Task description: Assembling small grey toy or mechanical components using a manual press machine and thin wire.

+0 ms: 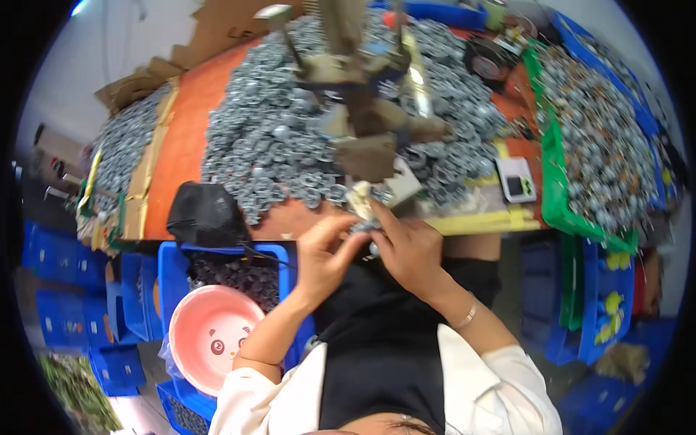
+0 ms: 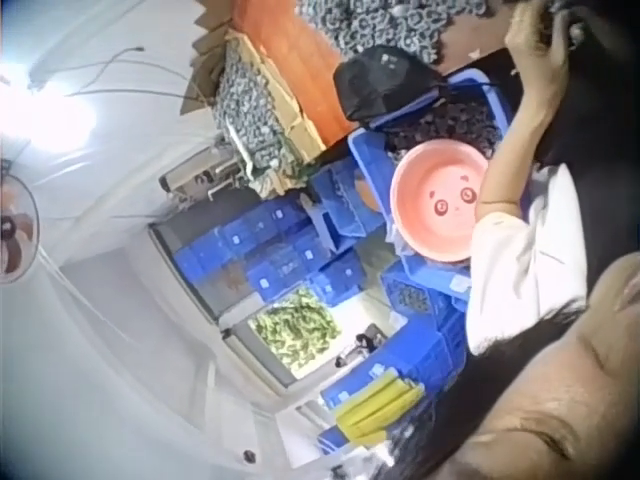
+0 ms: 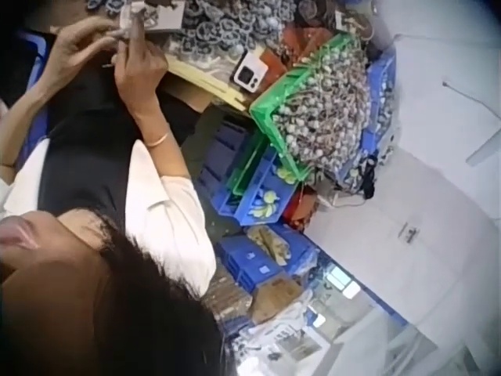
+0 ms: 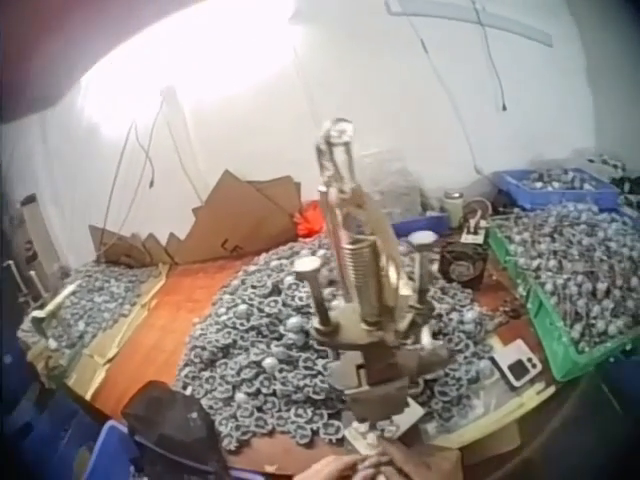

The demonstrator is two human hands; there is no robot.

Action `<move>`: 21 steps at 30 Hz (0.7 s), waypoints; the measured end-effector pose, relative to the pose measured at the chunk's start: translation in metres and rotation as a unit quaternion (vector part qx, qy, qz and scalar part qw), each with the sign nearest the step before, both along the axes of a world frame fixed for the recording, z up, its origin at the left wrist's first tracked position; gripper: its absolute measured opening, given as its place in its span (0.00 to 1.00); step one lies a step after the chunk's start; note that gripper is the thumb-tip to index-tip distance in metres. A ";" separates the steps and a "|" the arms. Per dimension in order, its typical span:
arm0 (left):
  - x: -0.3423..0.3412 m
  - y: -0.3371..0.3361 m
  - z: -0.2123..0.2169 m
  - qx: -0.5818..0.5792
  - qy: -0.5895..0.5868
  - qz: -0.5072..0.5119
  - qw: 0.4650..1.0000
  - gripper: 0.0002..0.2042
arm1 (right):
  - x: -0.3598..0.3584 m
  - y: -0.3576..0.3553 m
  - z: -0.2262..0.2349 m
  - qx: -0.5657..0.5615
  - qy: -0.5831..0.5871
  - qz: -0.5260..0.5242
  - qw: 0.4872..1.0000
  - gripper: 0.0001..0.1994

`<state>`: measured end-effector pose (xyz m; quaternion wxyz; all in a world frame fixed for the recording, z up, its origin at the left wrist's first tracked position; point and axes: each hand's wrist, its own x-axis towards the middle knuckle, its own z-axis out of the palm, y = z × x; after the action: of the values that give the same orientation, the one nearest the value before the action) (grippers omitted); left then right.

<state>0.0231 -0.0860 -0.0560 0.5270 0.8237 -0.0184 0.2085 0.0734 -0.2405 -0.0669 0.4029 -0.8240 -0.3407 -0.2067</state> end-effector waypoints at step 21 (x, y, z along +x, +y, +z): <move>0.056 0.009 -0.016 0.112 0.003 -0.024 0.993 0.12 | 0.020 -0.001 -0.010 -0.004 0.043 -0.055 0.998 0.04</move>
<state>0.0787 -0.0771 -0.0719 0.4364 0.8774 -0.0600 0.1901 0.0934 -0.2416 -0.0769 0.4016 -0.8512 -0.2783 -0.1918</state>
